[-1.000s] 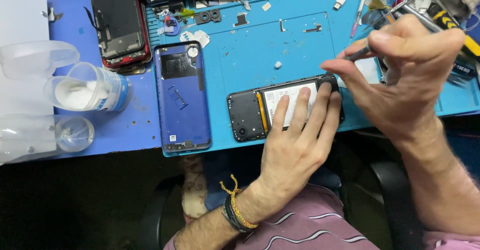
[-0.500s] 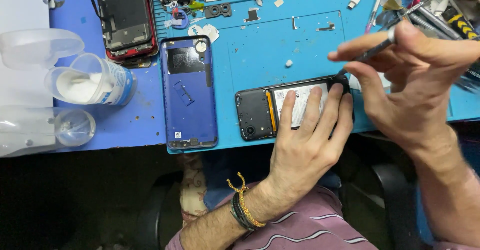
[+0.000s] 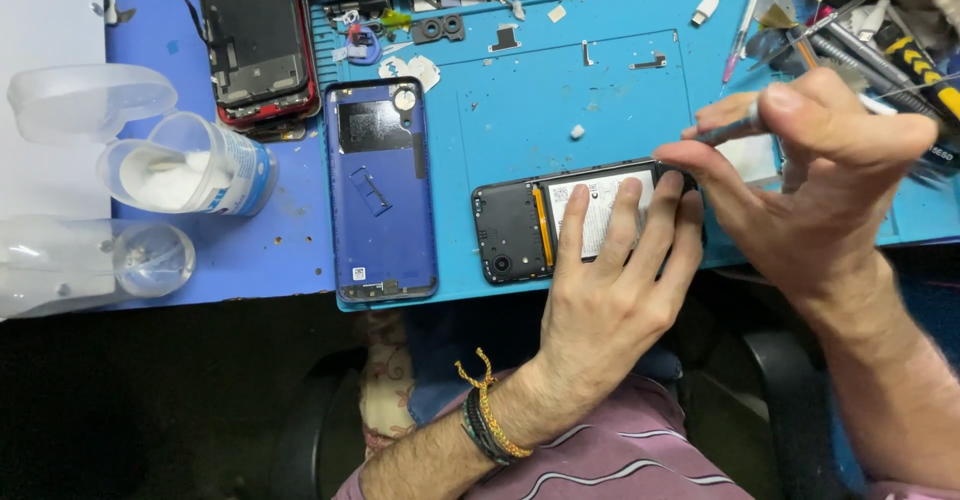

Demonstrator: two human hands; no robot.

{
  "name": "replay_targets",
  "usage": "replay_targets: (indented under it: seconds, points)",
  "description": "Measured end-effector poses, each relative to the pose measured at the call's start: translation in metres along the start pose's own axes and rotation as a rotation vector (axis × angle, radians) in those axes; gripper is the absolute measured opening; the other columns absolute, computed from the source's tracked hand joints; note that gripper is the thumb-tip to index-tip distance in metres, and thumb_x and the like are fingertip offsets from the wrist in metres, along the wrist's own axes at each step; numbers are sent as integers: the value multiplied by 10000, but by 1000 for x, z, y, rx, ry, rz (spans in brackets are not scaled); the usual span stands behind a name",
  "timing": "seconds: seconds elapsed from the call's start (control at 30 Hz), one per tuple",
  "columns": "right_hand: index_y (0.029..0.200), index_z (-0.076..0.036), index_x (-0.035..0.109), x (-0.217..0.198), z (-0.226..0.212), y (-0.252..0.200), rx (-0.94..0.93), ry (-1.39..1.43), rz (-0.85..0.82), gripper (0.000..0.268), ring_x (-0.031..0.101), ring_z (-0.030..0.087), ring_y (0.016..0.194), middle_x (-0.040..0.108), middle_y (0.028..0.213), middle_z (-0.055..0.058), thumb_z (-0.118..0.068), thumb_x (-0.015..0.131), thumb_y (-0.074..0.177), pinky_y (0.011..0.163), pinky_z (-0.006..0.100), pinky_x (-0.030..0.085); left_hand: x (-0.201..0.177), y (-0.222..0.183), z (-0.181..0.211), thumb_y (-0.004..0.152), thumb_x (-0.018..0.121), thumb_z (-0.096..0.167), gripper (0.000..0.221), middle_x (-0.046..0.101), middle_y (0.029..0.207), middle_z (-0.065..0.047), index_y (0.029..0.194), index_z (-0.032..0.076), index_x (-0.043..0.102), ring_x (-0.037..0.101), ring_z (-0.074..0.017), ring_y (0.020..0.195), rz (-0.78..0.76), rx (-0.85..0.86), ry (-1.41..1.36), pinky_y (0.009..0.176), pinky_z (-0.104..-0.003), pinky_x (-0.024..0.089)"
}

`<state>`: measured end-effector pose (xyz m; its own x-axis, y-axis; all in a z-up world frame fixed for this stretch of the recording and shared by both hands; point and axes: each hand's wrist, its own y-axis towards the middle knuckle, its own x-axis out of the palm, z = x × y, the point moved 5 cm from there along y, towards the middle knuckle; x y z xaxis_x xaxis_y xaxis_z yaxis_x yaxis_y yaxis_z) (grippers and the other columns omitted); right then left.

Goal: Disassembling a mobile phone, applying adhesive tape to the internal frame, and using tweezers for component placement.

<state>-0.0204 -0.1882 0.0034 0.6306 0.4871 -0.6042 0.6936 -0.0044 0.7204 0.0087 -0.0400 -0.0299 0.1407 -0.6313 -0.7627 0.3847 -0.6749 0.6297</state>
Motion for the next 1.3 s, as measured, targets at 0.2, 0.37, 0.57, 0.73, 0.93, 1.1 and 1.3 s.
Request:
replay_targets:
  seconds: [0.2, 0.37, 0.57, 0.73, 0.93, 1.1, 1.3]
  points:
    - [1423, -35, 226, 4, 8, -4, 114, 180, -61, 727, 773, 480, 1009, 273, 1442, 219, 316, 747, 1057, 832, 494, 683, 0, 1, 1, 1130, 619, 163, 254, 688, 1447, -76, 1328, 130, 775, 586, -276, 1371, -3, 9, 5, 1198, -571, 496]
    - [1448, -166, 176, 6, -10, 23, 158, 359, -133, 712, 720, 459, 1086, 549, 1223, 397, 311, 558, 1082, 964, 496, 681, 0, 1, 1, 1131, 615, 151, 272, 683, 1457, -75, 1351, 131, 774, 584, -281, 1374, -9, 9, 12, 1190, -583, 503]
    - [1534, -104, 303, 6, 13, -13, -23, 25, 41, 887, 712, 402, 894, 418, 1368, 232, 136, 1000, 1040, 952, 599, 627, 4, -3, 1, 1134, 574, 160, 318, 662, 1477, -84, 1403, 131, 741, 596, -290, 1378, -42, 21, 5, 1194, -600, 501]
    - [1462, -87, 234, 6, -1, 6, 117, 256, -82, 687, 734, 457, 1039, 475, 1282, 366, 295, 668, 1090, 900, 474, 681, -1, 2, 0, 1132, 626, 161, 249, 686, 1450, -77, 1333, 133, 771, 622, -274, 1353, 4, 6, 12, 1181, -577, 513]
    - [1491, -84, 321, 5, 4, -3, 43, 89, -6, 745, 733, 403, 977, 543, 1221, 308, 166, 892, 1084, 850, 467, 615, 1, -1, 1, 1131, 600, 157, 275, 676, 1463, -83, 1343, 133, 773, 598, -286, 1373, -9, 9, -3, 1186, -590, 507]
    - [1435, -66, 234, 3, 2, 2, 167, 257, -62, 702, 761, 451, 1019, 481, 1202, 366, 338, 674, 1067, 865, 453, 689, 1, 0, 0, 1129, 614, 159, 267, 678, 1468, -74, 1345, 136, 768, 591, -272, 1377, 4, 4, 11, 1191, -575, 502]
    - [1469, -136, 220, 5, -3, 8, 160, 314, -71, 652, 727, 461, 1100, 500, 1272, 377, 224, 630, 1111, 864, 431, 678, 0, 1, 0, 1127, 626, 156, 257, 684, 1454, -79, 1335, 128, 773, 616, -278, 1355, 11, 5, 13, 1180, -583, 516]
